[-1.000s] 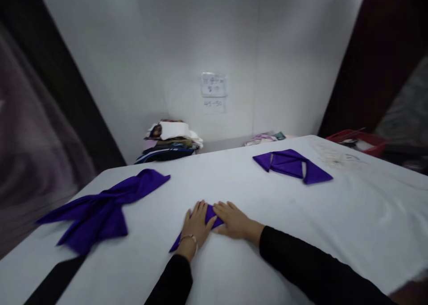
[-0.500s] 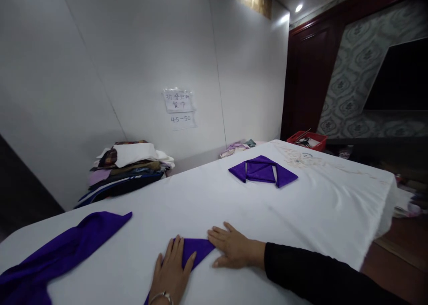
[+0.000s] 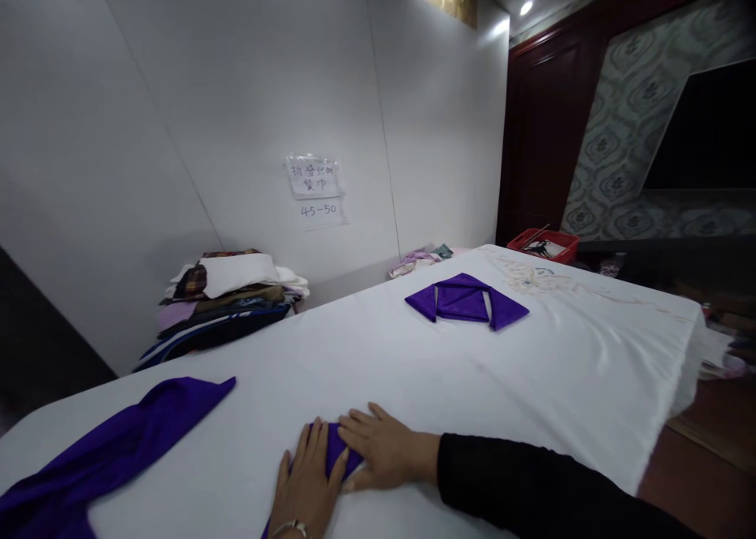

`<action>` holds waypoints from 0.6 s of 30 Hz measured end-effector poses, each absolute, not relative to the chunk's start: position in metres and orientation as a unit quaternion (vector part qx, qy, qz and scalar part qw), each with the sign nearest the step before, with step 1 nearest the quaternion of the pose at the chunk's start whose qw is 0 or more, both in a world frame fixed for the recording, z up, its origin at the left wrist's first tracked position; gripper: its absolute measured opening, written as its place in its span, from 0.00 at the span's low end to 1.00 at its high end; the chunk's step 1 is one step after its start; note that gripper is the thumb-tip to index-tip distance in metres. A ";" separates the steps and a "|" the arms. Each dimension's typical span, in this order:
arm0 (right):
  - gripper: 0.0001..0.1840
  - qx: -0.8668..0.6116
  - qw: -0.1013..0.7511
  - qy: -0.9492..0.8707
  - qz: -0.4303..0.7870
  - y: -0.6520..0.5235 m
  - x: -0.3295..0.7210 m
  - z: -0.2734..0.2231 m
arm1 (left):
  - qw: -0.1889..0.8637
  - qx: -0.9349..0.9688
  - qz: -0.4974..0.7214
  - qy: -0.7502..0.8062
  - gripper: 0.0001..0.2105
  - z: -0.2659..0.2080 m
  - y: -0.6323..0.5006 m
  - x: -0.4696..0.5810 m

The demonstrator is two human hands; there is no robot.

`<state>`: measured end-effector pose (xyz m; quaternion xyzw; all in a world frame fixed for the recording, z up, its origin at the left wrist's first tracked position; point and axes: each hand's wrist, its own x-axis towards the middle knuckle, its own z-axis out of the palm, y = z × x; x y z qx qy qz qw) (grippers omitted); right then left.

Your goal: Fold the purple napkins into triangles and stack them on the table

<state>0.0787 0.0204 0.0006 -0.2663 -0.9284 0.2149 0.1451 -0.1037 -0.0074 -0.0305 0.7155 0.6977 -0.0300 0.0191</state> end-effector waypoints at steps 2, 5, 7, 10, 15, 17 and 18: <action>0.42 -0.268 0.143 -0.928 0.214 0.023 0.088 -0.004 | 0.022 0.705 -0.019 0.709 0.29 -0.029 -0.007 -0.101; 0.43 -0.274 0.143 -0.925 0.219 0.024 0.102 -0.005 | 0.033 0.705 0.006 0.708 0.30 -0.032 -0.006 -0.103; 0.43 -0.278 0.141 -0.924 0.222 0.023 0.107 -0.003 | 0.050 0.709 0.032 0.703 0.28 -0.037 -0.004 -0.108; 0.42 -0.281 0.140 -0.923 0.223 0.022 0.111 -0.003 | 0.066 0.701 0.083 0.706 0.25 -0.043 0.002 -0.119; 0.43 -0.284 0.135 -0.923 0.224 0.021 0.111 -0.004 | 0.050 0.632 0.153 0.758 0.26 -0.037 0.010 -0.126; 0.43 -0.283 0.133 -0.923 0.222 0.021 0.111 -0.003 | 0.060 0.604 0.168 0.777 0.26 -0.028 0.013 -0.126; 0.42 -0.283 0.133 -0.924 0.221 0.021 0.111 -0.003 | 0.080 0.585 0.173 0.788 0.27 -0.024 0.014 -0.126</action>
